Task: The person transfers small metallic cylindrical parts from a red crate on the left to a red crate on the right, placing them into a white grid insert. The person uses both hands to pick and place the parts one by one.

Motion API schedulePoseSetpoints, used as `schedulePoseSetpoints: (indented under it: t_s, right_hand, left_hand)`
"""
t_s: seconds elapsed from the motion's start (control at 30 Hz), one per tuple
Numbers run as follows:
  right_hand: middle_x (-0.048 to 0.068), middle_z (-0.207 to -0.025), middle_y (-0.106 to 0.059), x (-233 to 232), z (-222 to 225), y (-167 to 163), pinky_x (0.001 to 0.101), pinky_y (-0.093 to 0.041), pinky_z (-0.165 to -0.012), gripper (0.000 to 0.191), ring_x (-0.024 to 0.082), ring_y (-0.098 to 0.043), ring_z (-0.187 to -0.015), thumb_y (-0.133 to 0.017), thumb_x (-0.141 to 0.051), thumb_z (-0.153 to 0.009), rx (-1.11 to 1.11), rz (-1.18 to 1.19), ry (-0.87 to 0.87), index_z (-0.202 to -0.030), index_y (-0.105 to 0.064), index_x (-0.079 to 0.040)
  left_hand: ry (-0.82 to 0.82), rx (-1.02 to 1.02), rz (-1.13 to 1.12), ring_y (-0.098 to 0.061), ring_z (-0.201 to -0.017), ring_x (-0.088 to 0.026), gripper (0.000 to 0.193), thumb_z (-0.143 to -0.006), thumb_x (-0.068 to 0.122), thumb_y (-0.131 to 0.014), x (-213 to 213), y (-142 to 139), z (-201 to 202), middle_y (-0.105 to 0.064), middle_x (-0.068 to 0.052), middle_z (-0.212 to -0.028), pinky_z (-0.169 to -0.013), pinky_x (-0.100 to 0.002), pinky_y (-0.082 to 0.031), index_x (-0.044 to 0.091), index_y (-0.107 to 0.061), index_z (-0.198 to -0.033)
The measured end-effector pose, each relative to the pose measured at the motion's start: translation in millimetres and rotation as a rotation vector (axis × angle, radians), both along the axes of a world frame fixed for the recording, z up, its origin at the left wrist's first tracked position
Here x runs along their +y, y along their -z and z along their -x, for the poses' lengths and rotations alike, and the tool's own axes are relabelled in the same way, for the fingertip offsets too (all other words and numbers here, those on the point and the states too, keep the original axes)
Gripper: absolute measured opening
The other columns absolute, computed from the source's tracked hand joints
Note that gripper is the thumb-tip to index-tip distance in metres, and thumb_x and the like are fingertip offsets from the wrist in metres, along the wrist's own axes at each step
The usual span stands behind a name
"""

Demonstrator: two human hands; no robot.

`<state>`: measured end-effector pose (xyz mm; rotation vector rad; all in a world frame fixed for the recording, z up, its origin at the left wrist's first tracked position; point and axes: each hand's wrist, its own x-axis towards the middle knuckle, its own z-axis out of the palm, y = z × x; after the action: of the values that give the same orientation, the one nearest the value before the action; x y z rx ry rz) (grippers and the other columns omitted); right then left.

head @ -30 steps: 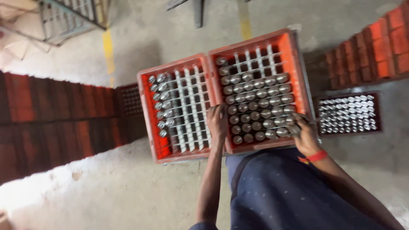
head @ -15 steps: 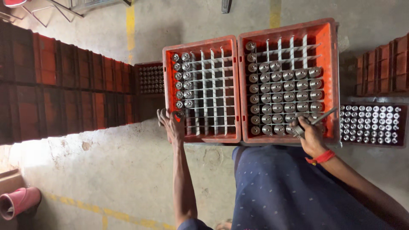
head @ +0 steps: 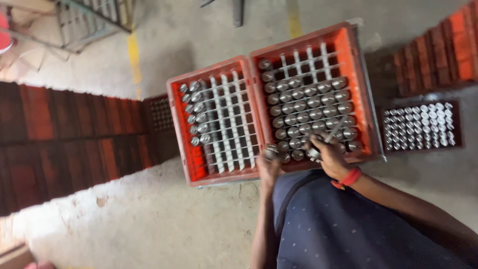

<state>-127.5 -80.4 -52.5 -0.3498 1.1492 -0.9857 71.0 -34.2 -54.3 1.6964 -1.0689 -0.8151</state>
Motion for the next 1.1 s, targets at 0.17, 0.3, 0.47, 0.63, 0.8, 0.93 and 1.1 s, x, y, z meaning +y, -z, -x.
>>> schedulePoseSetpoints:
  t_s: [0.17,0.3,0.47,0.63,0.8,0.93,1.1]
  right_hand:
    - [0.006,-0.081,-0.067,-11.4,-6.7,-26.9,0.026,-0.054,-0.067,0.012,0.013,-0.065,-0.073,-0.063,-0.014,-0.105,0.052,0.223,0.035,-0.102,-0.065,-0.002]
    - [0.004,-0.079,-0.065,7.1,18.6,-28.2,0.0255,-0.052,-0.066,0.012,0.011,-0.062,-0.072,-0.06,-0.015,-0.106,0.045,0.327,-0.14,-0.104,-0.065,-0.004]
    - [0.004,-0.082,-0.064,-1.4,44.7,-4.3,0.0292,-0.055,-0.068,0.009,0.013,-0.064,-0.074,-0.061,-0.01,-0.101,-0.025,0.229,-0.121,-0.104,-0.064,-0.002]
    - [0.004,-0.087,-0.064,-11.5,72.4,4.0,0.0299,-0.054,-0.071,0.007,0.015,-0.064,-0.078,-0.064,-0.007,-0.101,-0.053,0.194,0.066,-0.104,-0.064,-0.001]
    - [0.005,-0.092,-0.067,-32.1,108.9,5.0,0.0307,-0.055,-0.073,0.008,0.016,-0.065,-0.079,-0.06,-0.004,-0.101,-0.092,0.133,0.247,-0.105,-0.067,-0.003]
    - [0.007,-0.098,-0.069,-55.8,161.5,6.8,0.0363,-0.059,-0.079,0.009,0.017,-0.066,-0.082,-0.058,-0.002,-0.105,-0.15,0.206,0.571,-0.108,-0.067,-0.002]
    - [0.005,-0.095,-0.067,-46.1,174.7,7.3,0.0392,-0.063,-0.081,0.01,0.016,-0.066,-0.078,-0.056,-0.003,-0.106,-0.146,0.174,0.618,-0.107,-0.066,-0.004]
  left_hand:
    - [0.353,0.133,-0.254,-0.072,-0.08,-0.02,0.031,-0.079,0.008,-0.077,10.8,-33.0,66.7,-0.076,-0.013,-0.091,-0.074,-0.036,-0.057,0.001,-0.072,-0.108]
    - [0.532,-0.078,-0.498,-0.072,-0.083,-0.021,0.038,-0.076,0.026,-0.088,2.4,-45.6,79.9,-0.078,-0.017,-0.093,-0.077,-0.039,-0.057,0.001,-0.077,-0.102]
    - [0.673,0.144,-0.539,-0.074,-0.087,-0.02,0.042,-0.079,0.03,-0.083,-7.7,-40.2,92.7,-0.078,-0.015,-0.096,-0.079,-0.039,-0.057,0.003,-0.074,-0.109]
    - [0.748,0.167,-0.448,-0.073,-0.093,-0.02,0.047,-0.08,0.025,-0.079,-31.2,-31.3,118.7,-0.076,-0.016,-0.105,-0.083,-0.038,-0.057,0.001,-0.071,-0.119]
    - [0.876,0.256,-0.469,-0.073,-0.089,-0.027,0.052,-0.078,0.027,-0.083,-57.6,-24.7,130.7,-0.077,-0.019,-0.105,-0.08,-0.041,-0.058,-0.002,-0.069,-0.12]
    - [0.879,-0.488,-0.059,-0.07,-0.054,-0.021,0.042,-0.105,0.018,-0.063,-118.2,-11.5,111.6,-0.068,-0.023,-0.136,-0.039,-0.032,-0.056,0.006,-0.057,-0.145]
    - [0.428,-0.576,0.11,-0.072,-0.073,-0.032,0.061,-0.097,0.011,-0.066,-197.2,-6.1,86.9,-0.05,-0.031,-0.138,-0.047,-0.038,-0.059,0.014,-0.041,-0.153]
